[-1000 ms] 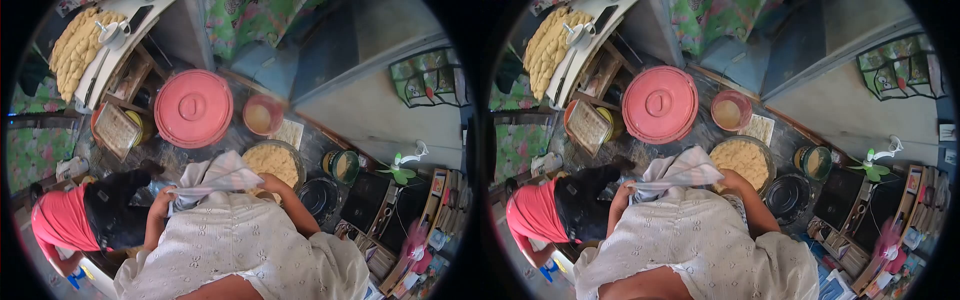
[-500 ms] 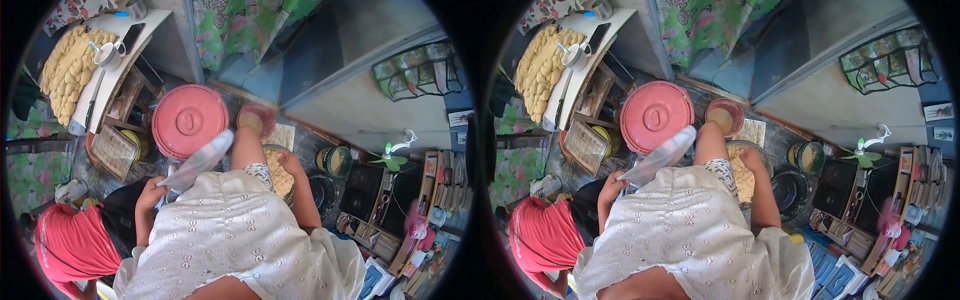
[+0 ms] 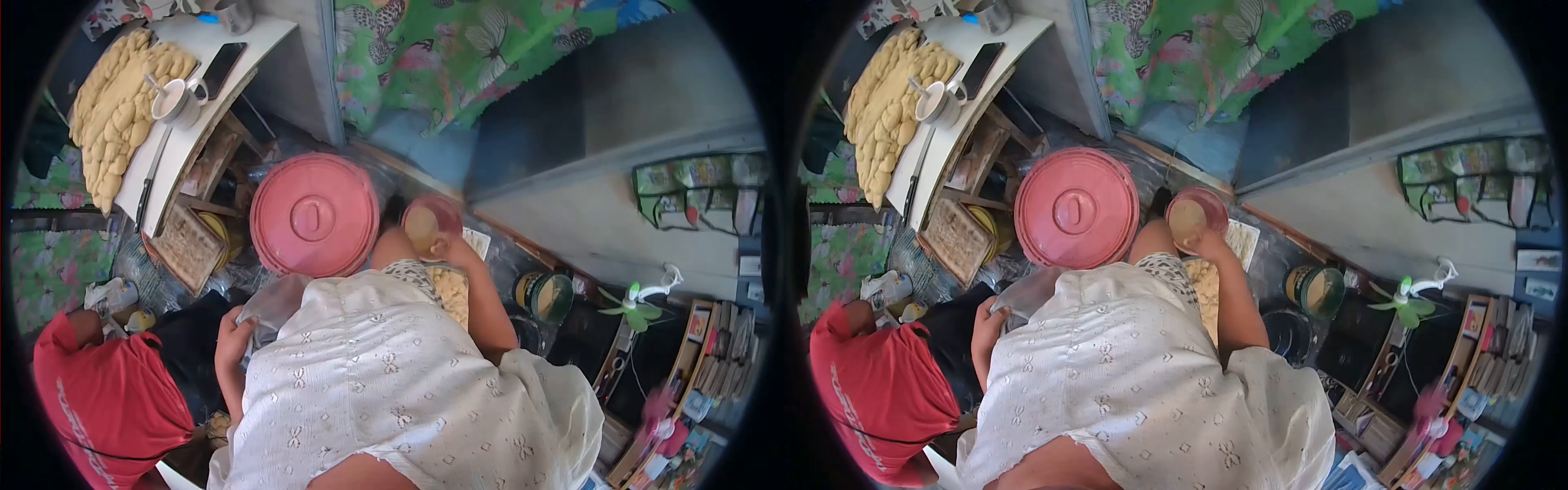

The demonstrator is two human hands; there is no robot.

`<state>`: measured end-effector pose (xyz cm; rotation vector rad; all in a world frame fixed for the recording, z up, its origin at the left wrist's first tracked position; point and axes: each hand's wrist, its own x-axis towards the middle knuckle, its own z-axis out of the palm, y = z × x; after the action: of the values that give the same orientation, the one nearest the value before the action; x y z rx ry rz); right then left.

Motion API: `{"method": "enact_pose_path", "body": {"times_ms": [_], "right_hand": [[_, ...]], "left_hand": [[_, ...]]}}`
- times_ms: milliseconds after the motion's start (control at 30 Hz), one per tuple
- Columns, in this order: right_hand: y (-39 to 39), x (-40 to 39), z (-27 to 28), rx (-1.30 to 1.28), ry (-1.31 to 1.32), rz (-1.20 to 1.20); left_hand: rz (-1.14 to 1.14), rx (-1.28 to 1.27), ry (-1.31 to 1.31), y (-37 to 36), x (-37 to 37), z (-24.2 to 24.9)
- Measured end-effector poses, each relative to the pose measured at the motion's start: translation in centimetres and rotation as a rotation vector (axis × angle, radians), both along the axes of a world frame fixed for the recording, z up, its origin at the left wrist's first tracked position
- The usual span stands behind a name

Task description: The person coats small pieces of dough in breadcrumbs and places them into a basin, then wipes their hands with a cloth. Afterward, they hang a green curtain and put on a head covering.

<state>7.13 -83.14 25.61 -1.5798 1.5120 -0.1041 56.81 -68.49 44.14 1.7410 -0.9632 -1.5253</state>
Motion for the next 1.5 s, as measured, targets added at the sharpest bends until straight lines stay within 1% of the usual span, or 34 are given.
{"method": "enact_pose_path", "body": {"times_ms": [67, 133, 167, 200, 233, 267, 300, 333, 367, 400, 433, 500, 533, 567, 633, 667, 700, 767, 800, 867, 900, 967, 1033, 1100, 1167, 1200, 1267, 1300, 1333, 1367, 1400, 1433, 1467, 1500], "right_hand": [[-4.8, -1.1, 1.1, 0.000, 0.031, 0.015], [-9.6, -2.9, 2.6, -0.059, -0.151, -0.220], [-11.9, -4.8, 1.0, -0.059, -0.152, -0.206], [-14.0, -7.4, -1.5, -0.072, -0.090, -0.249], [-17.5, -9.6, -1.4, -0.127, 0.005, -0.232], [-21.0, -11.7, -1.2, -0.179, 0.102, -0.218], [-22.7, -12.7, 1.2, -0.258, 0.235, -0.151], [-24.4, -13.1, 2.6, -0.190, 0.173, -0.280], [-25.8, -13.4, 3.8, -0.118, 0.115, -0.407], [-27.3, -12.8, 5.6, -0.118, 0.057, -0.504], [-29.2, -12.1, 7.3, -0.124, 0.002, -0.597], [-32.5, -10.9, 8.9, -0.138, -0.311, -0.802], [-34.2, -11.1, 8.1, -0.108, -0.392, -0.789], [-35.6, -11.1, 7.2, -0.075, -0.475, -0.780], [-37.7, -9.2, 8.2, 0.039, -0.242, -0.551], [-37.8, -7.3, 9.6, 0.128, -0.046, -0.450], [-38.4, -6.6, 9.3, 0.121, -0.028, -0.415], [-38.4, -5.3, 7.8, 0.310, 0.201, -0.155], [-37.3, -4.5, 7.8, 0.297, 0.114, -0.119], [-37.0, -4.1, 5.5, 0.495, 0.014, -0.018], [-37.5, -3.5, 5.3, 0.498, 0.025, 0.003], [-38.1, -2.6, 4.5, 0.633, 0.096, 0.080], [-40.2, -3.1, 3.0, 0.679, 0.088, 0.053], [-43.0, -4.3, 0.2, 0.637, 0.208, 0.090], [-46.8, -6.1, -3.6, 0.714, 0.146, 0.082], [-49.1, -7.1, -5.9, 0.748, 0.121, 0.087], [-52.0, -9.1, -9.9, 0.747, 0.093, 0.113], [-53.2, -11.4, -12.5, 0.770, 0.097, 0.126], [-56.8, -12.8, -14.5, 0.720, 0.080, 0.111], [-63.6, -12.0, -16.2, 0.556, 0.019, 0.126], [-69.0, -11.5, -16.8, 0.397, -0.043, 0.107], [-75.7, -10.6, -15.9, 0.181, -0.102, 0.075], [-81.1, -9.8, -14.7, -0.008, -0.160, 0.026], [-85.4, -9.6, -13.6, -0.135, -0.205, -0.017]], "left_hand": [[0.089, -0.011, -0.045, -1.6, -0.9, 0.2], [0.133, -0.041, -0.046, -4.6, -2.4, -0.1], [0.163, -0.067, -0.050, -6.3, -3.2, -0.2], [0.164, -0.066, -0.064, -8.4, -4.2, 0.2], [0.177, -0.072, -0.063, -11.1, -5.8, 0.1], [0.120, -0.052, -0.090, -15.5, -7.5, 0.3], [0.054, -0.029, -0.113, -17.8, -8.1, 0.3], [0.050, -0.022, -0.118, -20.2, -8.4, -0.2], [-0.129, -0.027, -0.252, -22.1, -8.7, -1.0], [-0.309, -0.029, -0.380, -23.7, -9.1, -1.9], [-0.328, -0.001, -0.428, -25.2, -9.5, -3.0], [-0.359, 0.011, -0.499, -27.3, -10.6, -4.9], [-0.378, -0.005, -0.525, -28.0, -11.1, -5.9], [-0.326, -0.030, -0.513, -28.1, -11.2, -8.2], [-0.284, -0.033, -0.507, -26.8, -11.0, -11.2], [-0.228, -0.024, -0.469, -26.6, -11.2, -12.1], [-0.146, -0.016, -0.417, -26.1, -11.8, -13.5], [-0.036, 0.036, -0.390, -24.3, -12.1, -17.3], [0.024, 0.072, -0.383, -23.7, -12.3, -19.1], [0.083, 0.051, -0.403, -23.1, -13.3, -21.4], [0.097, 0.027, -0.435, -22.8, -13.9, -22.6], [0.069, 0.040, -0.470, -22.9, -14.9, -25.1], [0.045, -0.130, -0.681, -23.2, -17.0, -25.8], [-0.017, -0.056, -0.684, -23.9, -18.5, -25.9], [-0.104, -0.004, -0.670, -24.7, -19.9, -26.7], [-0.147, -0.054, -0.814, -24.9, -20.9, -27.6], [-0.319, 0.044, -0.827, -24.9, -21.5, -30.2], [-0.188, 0.142, -0.777, -24.6, -23.2, -31.5], [-0.042, 0.231, -0.726, -24.1, -25.0, -32.9], [0.109, 0.307, -0.679, -23.3, -27.0, -34.4], [-0.027, 0.422, -0.698, -26.4, -27.2, -31.5], [-0.152, 0.433, -0.774, -31.1, -24.2, -32.7], [-0.250, 0.254, -1.024, -27.2, -23.5, -37.0], [-0.243, 0.339, -0.957, -30.1, -22.8, -34.5]]}}
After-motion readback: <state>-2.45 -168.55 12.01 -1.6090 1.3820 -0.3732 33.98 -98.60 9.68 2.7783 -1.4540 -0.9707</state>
